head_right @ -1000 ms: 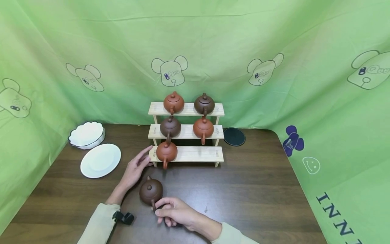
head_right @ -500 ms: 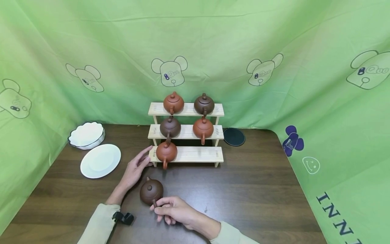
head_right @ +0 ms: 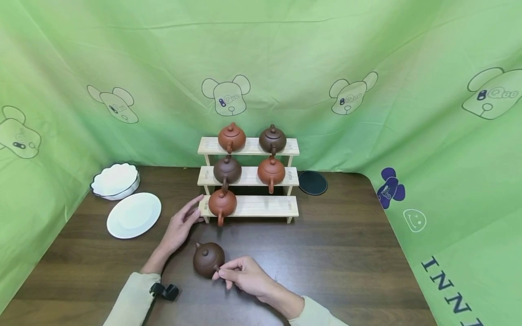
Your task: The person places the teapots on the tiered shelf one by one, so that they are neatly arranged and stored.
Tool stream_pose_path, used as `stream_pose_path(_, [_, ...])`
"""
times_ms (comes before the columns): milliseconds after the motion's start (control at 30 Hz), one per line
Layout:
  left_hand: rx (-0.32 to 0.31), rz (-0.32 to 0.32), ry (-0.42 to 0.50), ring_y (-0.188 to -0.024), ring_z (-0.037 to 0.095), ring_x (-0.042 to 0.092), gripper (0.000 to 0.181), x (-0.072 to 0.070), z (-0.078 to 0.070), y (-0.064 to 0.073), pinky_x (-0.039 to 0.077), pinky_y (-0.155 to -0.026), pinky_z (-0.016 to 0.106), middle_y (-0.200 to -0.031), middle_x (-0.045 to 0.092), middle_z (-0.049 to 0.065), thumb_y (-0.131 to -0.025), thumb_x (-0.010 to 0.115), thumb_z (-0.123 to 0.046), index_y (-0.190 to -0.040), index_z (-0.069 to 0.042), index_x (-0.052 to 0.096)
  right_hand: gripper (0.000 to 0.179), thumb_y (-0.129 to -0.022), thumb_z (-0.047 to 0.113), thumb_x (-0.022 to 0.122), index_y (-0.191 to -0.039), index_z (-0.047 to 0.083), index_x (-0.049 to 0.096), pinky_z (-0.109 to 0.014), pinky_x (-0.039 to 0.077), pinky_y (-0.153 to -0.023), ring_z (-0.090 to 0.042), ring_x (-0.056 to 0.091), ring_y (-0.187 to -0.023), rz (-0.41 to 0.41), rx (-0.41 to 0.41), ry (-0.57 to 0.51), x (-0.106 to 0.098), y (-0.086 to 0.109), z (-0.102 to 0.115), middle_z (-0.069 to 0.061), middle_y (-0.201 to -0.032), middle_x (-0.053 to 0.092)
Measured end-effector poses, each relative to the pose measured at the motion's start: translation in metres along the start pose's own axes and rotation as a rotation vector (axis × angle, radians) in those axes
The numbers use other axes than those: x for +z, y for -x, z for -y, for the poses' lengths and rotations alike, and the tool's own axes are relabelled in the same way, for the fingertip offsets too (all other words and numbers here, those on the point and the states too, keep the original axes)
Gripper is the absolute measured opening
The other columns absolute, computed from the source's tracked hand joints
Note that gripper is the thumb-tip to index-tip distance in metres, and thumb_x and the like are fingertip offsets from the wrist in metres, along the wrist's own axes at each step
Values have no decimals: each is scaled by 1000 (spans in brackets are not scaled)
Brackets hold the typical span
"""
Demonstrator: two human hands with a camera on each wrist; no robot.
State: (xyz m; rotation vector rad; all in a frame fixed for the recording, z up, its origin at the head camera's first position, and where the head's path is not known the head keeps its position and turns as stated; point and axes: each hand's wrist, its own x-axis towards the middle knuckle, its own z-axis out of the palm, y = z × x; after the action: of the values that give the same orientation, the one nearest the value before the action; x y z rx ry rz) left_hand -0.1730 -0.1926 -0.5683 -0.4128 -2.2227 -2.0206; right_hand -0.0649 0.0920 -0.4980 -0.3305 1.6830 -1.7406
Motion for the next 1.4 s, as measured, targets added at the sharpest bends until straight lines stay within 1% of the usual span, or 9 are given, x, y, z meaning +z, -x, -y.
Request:
stream_pose_path(133, [19, 4, 0, -116, 18, 77, 47, -2, 10, -1, 68, -96, 30, -145, 71, 16, -115, 65, -23, -162, -19, 60, 29, -110, 12, 69, -117, -14, 79, -12, 26, -43, 2, 34, -50, -8, -12, 26, -6, 5, 0, 9, -66, 62])
stream_pose_path(233, [-30, -11, -19, -117, 12, 76, 47, -2, 16, -3, 67, -96, 26, -145, 72, 11, -114, 67, -26, -161, -25, 62, 28, -110, 11, 68, -117, -15, 79, -12, 25, -43, 2, 34, -50, -9, -20, 29, -10, 10, -1, 9, -67, 62])
stream_pose_path(433, [27, -21, -33, -117, 14, 75, 46, 5, -10, 1, 67, -95, 26, -143, 70, 26, -115, 64, -24, -160, -13, 61, 31, -111, 11, 66, -113, -18, 76, -12, 24, -44, 4, 31, -50, -14, -35, 22, -21, 20, -3, 5, -79, 70])
stream_pose_path(567, [19, -30, -42, -114, 9, 75, 46, 8, -22, 3, 66, -94, 22, -141, 70, 27, -115, 64, -23, -160, -11, 61, 33, -112, 12, 65, -113, -20, 75, -12, 25, -45, 4, 31, -50, -26, -48, 26, -30, 27, -1, 5, -83, 72])
stream_pose_path(833, [-2, -31, -41, -117, 7, 73, 46, 8, -25, 2, 66, -96, 22, -142, 69, 27, -116, 63, -22, -160, -13, 61, 33, -112, 10, 63, -121, -21, 73, -14, 22, -45, 4, 32, -52, -95, -100, 32, -48, 41, 5, 9, -72, 66])
stream_pose_path(933, [-7, -27, -38, -118, 10, 73, 46, 8, -26, 2, 66, -96, 22, -143, 69, 28, -116, 64, -24, -161, -13, 61, 33, -112, 8, 63, -109, -25, 71, -14, 22, -45, 4, 32, -53, -129, -137, 56, -52, 45, 8, 0, -88, 77])
stream_pose_path(1033, [-9, -22, -48, -117, 11, 74, 47, 8, -26, 2, 66, -96, 22, -143, 68, 29, -116, 63, -24, -161, -12, 60, 34, -112, 7, 63, -105, -25, 70, -16, 21, -44, 4, 31, -53, -160, -166, 71, -56, 47, 10, -8, -101, 80])
stream_pose_path(1233, [-9, -28, -61, -119, 10, 73, 46, 8, -23, 1, 66, -96, 23, -146, 67, 27, -115, 64, -22, -161, -12, 61, 32, -114, 8, 60, -121, -22, 72, -24, 15, -40, 2, 31, -52, -202, -229, 86, -64, 49, 14, 8, -73, 63])
stream_pose_path(1400, [2, -21, -56, -117, 12, 74, 46, 8, -23, 2, 67, -94, 23, -147, 67, 25, -115, 64, -22, -160, -13, 61, 32, -114, 7, 59, -119, -23, 70, -27, 15, -40, 0, 29, -52, -267, -266, 67, -69, 49, 16, 11, -72, 61])
